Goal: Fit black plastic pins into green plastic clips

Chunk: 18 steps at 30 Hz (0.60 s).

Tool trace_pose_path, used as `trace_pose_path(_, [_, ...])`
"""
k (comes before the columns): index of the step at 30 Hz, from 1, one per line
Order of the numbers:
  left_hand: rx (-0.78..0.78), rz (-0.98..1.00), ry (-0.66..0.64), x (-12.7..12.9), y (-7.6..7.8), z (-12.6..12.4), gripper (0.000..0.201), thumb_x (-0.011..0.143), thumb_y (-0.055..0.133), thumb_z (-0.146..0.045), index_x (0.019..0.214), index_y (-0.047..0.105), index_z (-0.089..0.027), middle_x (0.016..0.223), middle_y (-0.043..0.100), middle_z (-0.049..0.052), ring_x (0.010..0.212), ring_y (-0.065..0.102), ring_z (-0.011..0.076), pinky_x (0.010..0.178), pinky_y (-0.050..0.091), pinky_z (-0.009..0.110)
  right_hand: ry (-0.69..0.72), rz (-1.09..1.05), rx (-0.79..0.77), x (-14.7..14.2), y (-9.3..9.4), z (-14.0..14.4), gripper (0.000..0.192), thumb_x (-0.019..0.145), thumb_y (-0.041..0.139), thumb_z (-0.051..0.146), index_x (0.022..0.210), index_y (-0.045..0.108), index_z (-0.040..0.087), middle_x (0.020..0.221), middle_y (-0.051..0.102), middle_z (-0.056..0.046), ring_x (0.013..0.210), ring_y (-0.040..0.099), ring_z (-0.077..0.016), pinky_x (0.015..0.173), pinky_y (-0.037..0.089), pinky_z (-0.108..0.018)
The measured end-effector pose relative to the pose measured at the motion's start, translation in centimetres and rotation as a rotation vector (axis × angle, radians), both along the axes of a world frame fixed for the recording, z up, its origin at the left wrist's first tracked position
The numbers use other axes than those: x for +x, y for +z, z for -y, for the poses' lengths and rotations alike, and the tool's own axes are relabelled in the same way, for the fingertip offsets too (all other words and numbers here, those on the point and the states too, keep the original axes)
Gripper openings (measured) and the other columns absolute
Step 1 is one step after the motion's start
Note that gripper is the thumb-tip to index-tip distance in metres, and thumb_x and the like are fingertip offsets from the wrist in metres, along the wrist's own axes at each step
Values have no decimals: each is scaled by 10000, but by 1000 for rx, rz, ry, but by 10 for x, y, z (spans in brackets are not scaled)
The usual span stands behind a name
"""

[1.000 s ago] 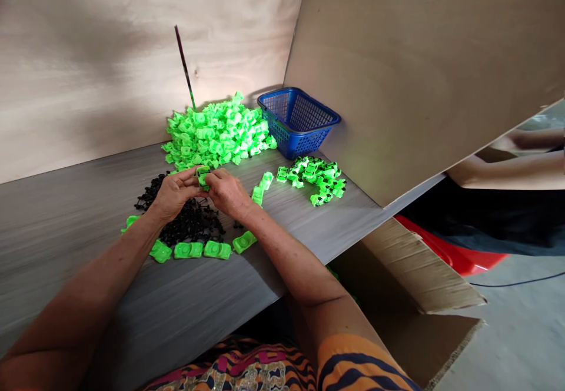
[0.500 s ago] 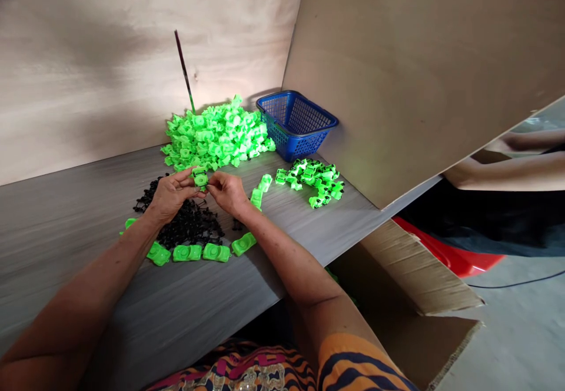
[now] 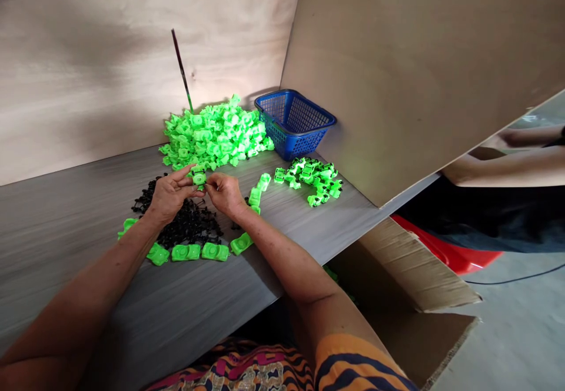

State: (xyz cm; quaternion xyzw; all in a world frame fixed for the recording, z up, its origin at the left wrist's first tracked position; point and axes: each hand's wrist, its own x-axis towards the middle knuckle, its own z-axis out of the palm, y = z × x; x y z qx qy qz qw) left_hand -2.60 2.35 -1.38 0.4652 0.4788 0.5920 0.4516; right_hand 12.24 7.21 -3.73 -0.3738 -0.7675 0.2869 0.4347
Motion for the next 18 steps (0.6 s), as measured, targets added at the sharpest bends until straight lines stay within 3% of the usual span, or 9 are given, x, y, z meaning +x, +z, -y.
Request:
trace_pose_path(6, [-16, 55, -14, 3, 2, 0, 778, 520, 902, -291, 1255, 708, -124, 753, 727, 0, 683, 706, 175, 693, 655, 351, 16, 22, 19, -1, 2, 1, 177, 818, 571, 152, 646, 563, 189, 626, 536, 32, 613, 462, -107, 602, 356, -226])
trace_pose_path(10, [-117, 18, 58, 1, 3, -3, 785, 639, 842, -242, 1385, 615, -150, 913, 746, 37, 602, 704, 137, 578, 623, 278, -13, 200, 76, 20, 17, -12, 152, 784, 545, 128, 649, 581, 190, 647, 561, 13, 631, 481, -123, 635, 383, -245])
trace_pose_path(12, [-170, -41, 149, -2, 2, -6, 747, 700, 793, -206, 1417, 587, -160, 1088, 732, 93, 590, 700, 119, 507, 587, 240, -179, 337, 113, 40, 27, -24, 141, 762, 546, 106, 660, 603, 186, 707, 601, -29, 700, 513, -159, 698, 411, -283])
trace_pose_path(14, [-188, -91, 220, -7, -1, -9, 684, 728, 758, -179, 1393, 605, -147, 1185, 701, 128, 600, 693, 104, 476, 563, 216, -441, 438, 118, 64, 36, -37, 137, 775, 538, 99, 721, 642, 170, 811, 637, -95, 835, 546, -216, 785, 432, -338])
trace_pose_path(18, [-151, -176, 256, -13, -9, -13, 537, 713, 735, -156, 1249, 702, -131, 1155, 715, 118, 653, 680, 106, 496, 557, 196, -834, 538, -6, 103, 40, -54, 199, 831, 500, 102, 916, 680, 110, 1059, 634, -202, 1077, 516, -308, 917, 413, -456])
